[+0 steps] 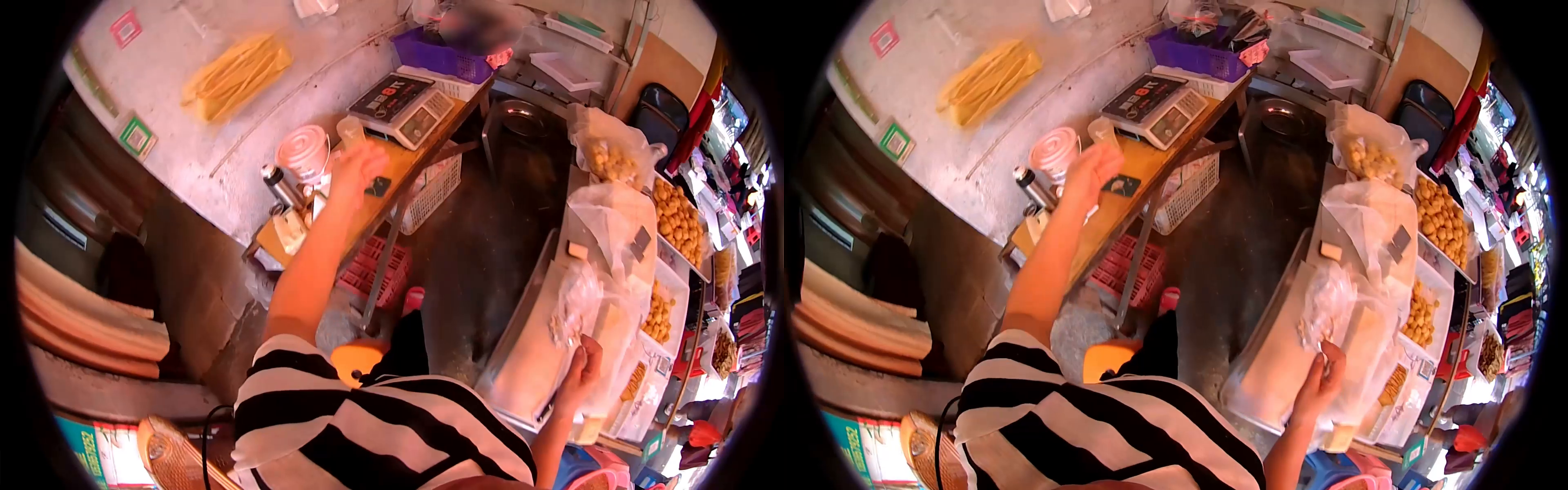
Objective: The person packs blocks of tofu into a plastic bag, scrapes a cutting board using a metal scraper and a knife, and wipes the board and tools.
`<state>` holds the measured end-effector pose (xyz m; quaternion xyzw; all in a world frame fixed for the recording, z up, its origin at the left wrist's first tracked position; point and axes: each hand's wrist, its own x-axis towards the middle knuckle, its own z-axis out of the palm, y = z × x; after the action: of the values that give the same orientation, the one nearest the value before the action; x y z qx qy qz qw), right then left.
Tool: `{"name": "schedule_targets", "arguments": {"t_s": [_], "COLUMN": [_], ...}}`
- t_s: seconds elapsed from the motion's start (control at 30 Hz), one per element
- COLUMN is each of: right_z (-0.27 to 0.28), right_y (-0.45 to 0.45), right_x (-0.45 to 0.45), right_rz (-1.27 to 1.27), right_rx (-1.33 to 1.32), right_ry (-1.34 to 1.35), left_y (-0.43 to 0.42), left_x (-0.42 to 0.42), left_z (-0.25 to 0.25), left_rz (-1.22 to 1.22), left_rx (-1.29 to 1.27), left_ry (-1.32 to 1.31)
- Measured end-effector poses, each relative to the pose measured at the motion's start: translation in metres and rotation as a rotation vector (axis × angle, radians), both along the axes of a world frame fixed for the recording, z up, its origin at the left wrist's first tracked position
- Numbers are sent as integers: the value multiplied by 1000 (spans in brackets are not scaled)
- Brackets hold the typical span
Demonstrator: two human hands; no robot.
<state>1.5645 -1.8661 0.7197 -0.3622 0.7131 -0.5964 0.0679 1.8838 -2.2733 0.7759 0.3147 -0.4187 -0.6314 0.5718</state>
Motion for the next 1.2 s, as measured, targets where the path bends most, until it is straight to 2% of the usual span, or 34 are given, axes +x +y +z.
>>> {"name": "schedule_targets", "arguments": {"t_s": [0.07, 0.13, 0.17, 0.23, 0.33, 0.37, 0.43, 0.57, 0.73, 0.8, 0.93, 1.03, 1.1, 1.17, 1.2], "right_z": [2, -9, 3, 0, 16, 20, 19, 24, 39, 41, 56, 62, 67, 68, 64], "right_y": [-54, -107, -133, -168, -219, -232, -247, -269, -303, -316, -342, -339, -333, -325, -318], "right_x": [-7, -16, -8, -11, -12, -14, -24, -35, -38, -41, -34, -34, -35, -44, -51], "right_rz": [-51, -141, -189, -203, -180, -172, -165, -167, -159, -153, -97, -58, -40, -2, -11], "right_rx": [112, 145, 185, 249, 407, 425, 476, 575, 600, 615, 607, 606, 623, 604, 621], "right_ry": [180, 153, 6, -5, 119, 126, 160, 198, 196, 182, 199, 211, 195, 207, 232], "left_y": [-128, -270, -329, -428, -563, -550, -610, -631, -663, -661, -683, -704, -680, -628, -613], "left_x": [0, 3, 14, 34, 75, 63, 91, 104, 125, 114, 142, 165, 152, 125, 120], "left_z": [30, 66, 71, 101, 121, 155, 170, 186, 187, 180, 173, 169, 169, 183, 189], "left_rz": [134, 321, 410, 607, 1000, 1096, 1275, 1132, 1064, 1034, 875, 802, 950, 1268, 1400], "left_rx": [-51, -45, -30, -99, -420, -400, -175, -163, -172, -205, -292, -274, -264, -253, -288], "left_ry": [-14, -2, -8, -190, -419, -472, -661, -631, -980, -652, -723, -517, -660, -1047, -1153]}}
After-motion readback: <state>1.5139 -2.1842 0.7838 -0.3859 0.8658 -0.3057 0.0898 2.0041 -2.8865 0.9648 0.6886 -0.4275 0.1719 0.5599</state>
